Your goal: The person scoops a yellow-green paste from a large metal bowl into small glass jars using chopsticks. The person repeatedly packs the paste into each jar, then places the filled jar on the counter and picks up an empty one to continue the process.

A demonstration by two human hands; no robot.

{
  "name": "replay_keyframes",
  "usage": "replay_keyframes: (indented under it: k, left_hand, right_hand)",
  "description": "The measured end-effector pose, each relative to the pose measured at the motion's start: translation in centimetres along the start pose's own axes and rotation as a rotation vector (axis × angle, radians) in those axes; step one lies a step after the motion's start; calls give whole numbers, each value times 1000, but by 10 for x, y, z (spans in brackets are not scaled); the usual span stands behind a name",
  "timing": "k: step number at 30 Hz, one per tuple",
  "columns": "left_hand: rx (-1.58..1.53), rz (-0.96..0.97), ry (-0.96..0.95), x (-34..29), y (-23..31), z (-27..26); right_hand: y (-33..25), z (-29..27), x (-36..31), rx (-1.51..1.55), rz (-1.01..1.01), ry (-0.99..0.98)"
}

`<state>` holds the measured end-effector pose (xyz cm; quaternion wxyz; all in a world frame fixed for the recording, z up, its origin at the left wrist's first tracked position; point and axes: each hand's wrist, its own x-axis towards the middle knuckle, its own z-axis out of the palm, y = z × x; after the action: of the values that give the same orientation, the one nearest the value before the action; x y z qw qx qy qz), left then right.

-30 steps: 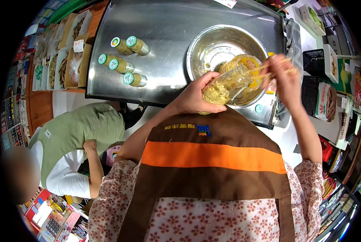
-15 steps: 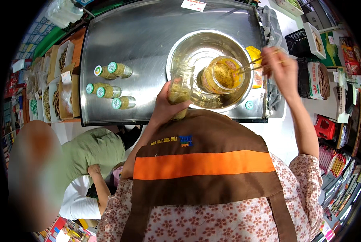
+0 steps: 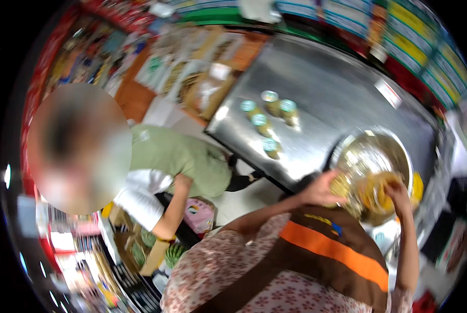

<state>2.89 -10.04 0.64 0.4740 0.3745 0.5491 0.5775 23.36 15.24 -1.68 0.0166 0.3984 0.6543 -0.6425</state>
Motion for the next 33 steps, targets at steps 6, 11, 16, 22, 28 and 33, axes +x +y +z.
replay_keyframes:
  k: [6, 11, 16, 22, 28, 33]
  left_hand:
    - [-231, 12, -65, 3, -7, 11]
    - [-131, 30, -7, -4, -12, 6]
    - [-74, 15, -1, -7, 0, -4]
    - [-144, 106, -9, -4, -12, 3]
    - [-216, 63, -37, -1, -19, 0]
    - [-105, 75, -34, 0, -12, -6]
  right_hand:
    - [74, -23, 37, -1196, -82, -257]
    - [48, 29, 58, -1340, -31, -262]
    - [46, 50, 65, -1339, 26, -246]
    - [45, 37, 55, -1329, 89, -198]
    - [38, 25, 44, -1265, 110, -155]
    - [31, 17, 37, -1224, 111, -122]
